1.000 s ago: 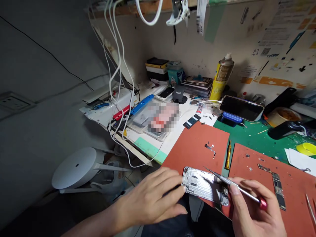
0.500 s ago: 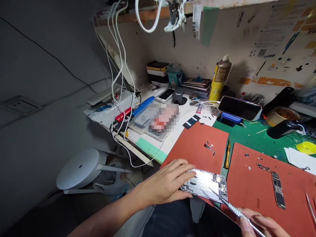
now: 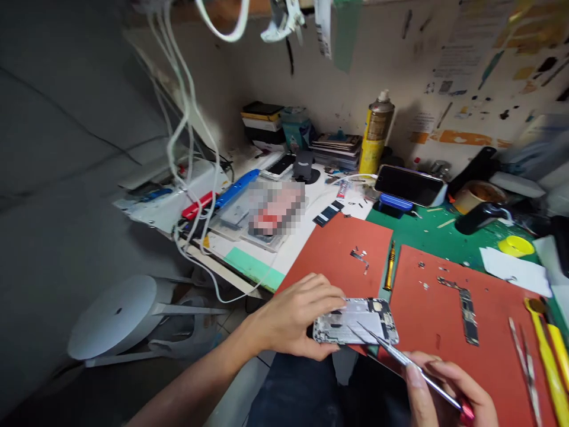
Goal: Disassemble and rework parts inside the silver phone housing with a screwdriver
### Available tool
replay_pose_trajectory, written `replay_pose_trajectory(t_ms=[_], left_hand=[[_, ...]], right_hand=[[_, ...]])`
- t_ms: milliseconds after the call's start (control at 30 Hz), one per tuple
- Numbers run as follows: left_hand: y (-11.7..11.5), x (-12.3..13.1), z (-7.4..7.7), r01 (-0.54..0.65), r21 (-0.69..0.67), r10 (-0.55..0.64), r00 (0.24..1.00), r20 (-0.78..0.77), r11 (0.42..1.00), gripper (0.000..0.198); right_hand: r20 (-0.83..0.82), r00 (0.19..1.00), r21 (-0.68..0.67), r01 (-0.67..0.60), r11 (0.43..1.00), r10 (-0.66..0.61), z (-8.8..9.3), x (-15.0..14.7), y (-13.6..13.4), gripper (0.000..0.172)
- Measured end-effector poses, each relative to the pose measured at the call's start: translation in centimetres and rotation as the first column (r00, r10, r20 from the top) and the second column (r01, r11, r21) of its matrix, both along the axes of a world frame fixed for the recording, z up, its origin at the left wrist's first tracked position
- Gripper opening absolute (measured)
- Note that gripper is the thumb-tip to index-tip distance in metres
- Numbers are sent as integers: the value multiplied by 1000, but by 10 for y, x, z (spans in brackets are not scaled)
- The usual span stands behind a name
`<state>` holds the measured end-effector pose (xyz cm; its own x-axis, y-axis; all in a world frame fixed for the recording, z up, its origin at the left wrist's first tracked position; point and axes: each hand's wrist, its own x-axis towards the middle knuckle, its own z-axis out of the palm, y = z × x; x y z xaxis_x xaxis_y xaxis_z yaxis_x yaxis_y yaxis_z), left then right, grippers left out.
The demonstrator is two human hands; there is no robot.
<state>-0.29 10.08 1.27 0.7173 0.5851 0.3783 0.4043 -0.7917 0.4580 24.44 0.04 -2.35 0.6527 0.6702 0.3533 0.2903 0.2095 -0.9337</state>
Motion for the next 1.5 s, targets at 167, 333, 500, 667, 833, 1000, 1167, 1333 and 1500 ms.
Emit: replay_pose_trajectory(t_ms=[167,333,500,667,833,1000,1167,1333,1500], left_hand=[[-1,-2,-1,-42,-57,49,991,124,997,48],[-3,-1,1,-52,-91,62,991,116,994,49],[-3,0,4,-51,-108,63,992,106,993,46],[-4,1,5,-55,-139,69,993,97,989,46],[-4,1,6,-66,-135,76,995,70,989,48],[-4,2,6,-69,-124,75,996,42,990,50],[-4,4,6,-85,-100,89,996,29,991,48],[-5,5,6,-98,-122,101,995,17,988,51],[-3,5,6,-97,-128,101,995,25,987,48]], right_hand=[[-60,998,45,-11,999,14,23,-20,4,32],[147,983,67,-117,991,106,20,-17,3,30],[367,914,105,-222,969,170,17,-18,0,46],[506,850,125,-240,963,146,14,-20,1,50],[578,801,101,-259,961,155,9,-19,1,55],[612,768,71,-292,954,190,8,-20,3,60],[650,739,64,-286,956,177,10,-21,6,57],[670,726,72,-270,960,154,10,-23,7,55],[680,718,73,-267,961,147,9,-23,7,54]])
